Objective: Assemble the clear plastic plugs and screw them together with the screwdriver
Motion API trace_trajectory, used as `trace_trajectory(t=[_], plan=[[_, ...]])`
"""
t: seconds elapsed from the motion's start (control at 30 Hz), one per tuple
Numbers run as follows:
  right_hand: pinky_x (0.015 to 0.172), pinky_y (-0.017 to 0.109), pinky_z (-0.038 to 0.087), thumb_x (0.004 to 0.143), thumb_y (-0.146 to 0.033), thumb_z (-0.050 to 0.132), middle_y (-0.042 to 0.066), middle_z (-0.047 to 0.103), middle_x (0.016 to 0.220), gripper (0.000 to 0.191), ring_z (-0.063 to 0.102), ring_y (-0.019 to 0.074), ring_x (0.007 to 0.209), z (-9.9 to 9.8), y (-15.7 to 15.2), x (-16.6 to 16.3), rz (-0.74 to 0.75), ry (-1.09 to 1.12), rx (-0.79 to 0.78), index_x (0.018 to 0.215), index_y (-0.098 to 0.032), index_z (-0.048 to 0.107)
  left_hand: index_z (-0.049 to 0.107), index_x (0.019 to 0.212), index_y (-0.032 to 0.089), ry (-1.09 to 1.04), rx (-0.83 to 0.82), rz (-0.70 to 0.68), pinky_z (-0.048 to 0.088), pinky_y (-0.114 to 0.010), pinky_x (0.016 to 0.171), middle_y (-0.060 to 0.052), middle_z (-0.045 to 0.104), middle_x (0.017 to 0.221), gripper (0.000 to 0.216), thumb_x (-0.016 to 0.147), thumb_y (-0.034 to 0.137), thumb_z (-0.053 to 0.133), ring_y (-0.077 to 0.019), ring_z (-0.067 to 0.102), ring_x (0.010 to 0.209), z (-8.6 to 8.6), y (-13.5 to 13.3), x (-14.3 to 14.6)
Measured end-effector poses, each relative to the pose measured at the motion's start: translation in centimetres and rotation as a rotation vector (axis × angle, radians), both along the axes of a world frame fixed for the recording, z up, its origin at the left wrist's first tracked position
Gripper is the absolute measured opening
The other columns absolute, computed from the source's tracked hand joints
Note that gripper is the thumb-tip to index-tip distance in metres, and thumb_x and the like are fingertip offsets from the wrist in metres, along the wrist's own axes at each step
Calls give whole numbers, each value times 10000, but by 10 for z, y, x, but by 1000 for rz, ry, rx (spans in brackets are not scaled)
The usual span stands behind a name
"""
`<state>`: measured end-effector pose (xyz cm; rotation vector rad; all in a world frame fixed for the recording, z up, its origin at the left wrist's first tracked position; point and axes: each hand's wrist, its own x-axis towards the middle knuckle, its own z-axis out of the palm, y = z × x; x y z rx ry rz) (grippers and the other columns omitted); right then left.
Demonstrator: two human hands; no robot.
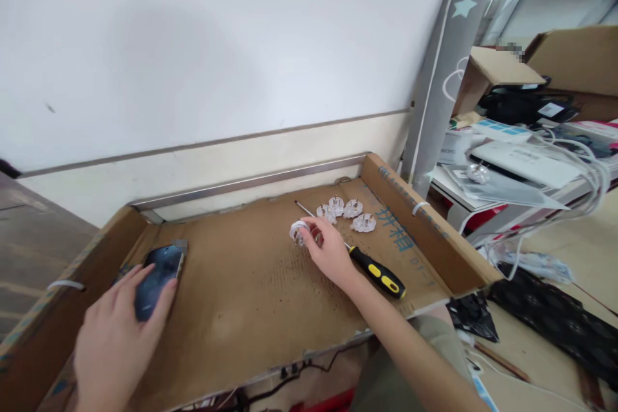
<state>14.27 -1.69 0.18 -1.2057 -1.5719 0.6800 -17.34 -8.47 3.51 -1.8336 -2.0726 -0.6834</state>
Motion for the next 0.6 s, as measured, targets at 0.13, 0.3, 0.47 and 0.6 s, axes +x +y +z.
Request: trace_trajectory(t=[0.13,0.3,0.47,0.6], plan=[[792,236,433,876,-402,438,39,598,983,287,535,98,835,8,-18,-4,72,-29,-3,1027,-196,570,476,1223,198,-207,-78,-342,389,-436,1006,-97,561,1220,529,848,565,408,-272,514,1135,0,6,63],[763,199,462,897,-387,402,30,603,979,273,563,82,836,11,-53,-9,76,-37,-35,1044,-202,539,555,1126,228,-630,-419,-656,484,-331,876,-58,639,1099,359,895,470,424,-202,606,983,-2,23,137],[716,213,485,921,-390,334,41,619,951,324,587,92,797,3,-67,-1,-45,-97,-83,1120,-206,511,585,968,210,-682,-513,-782,487,-287,780,-30,667,923,304,912,443,396,-175,615,841,-3,36,162],[976,438,371,852,-404,476,90,550,1183,390,494,234,1126,-5,-83,24,-169,-250,-55,1201,-235,519,576,927,200,-637,-431,-670,472,-300,761,-35,665,887,311,902,456,402,-181,611,807,-13,51,149]])
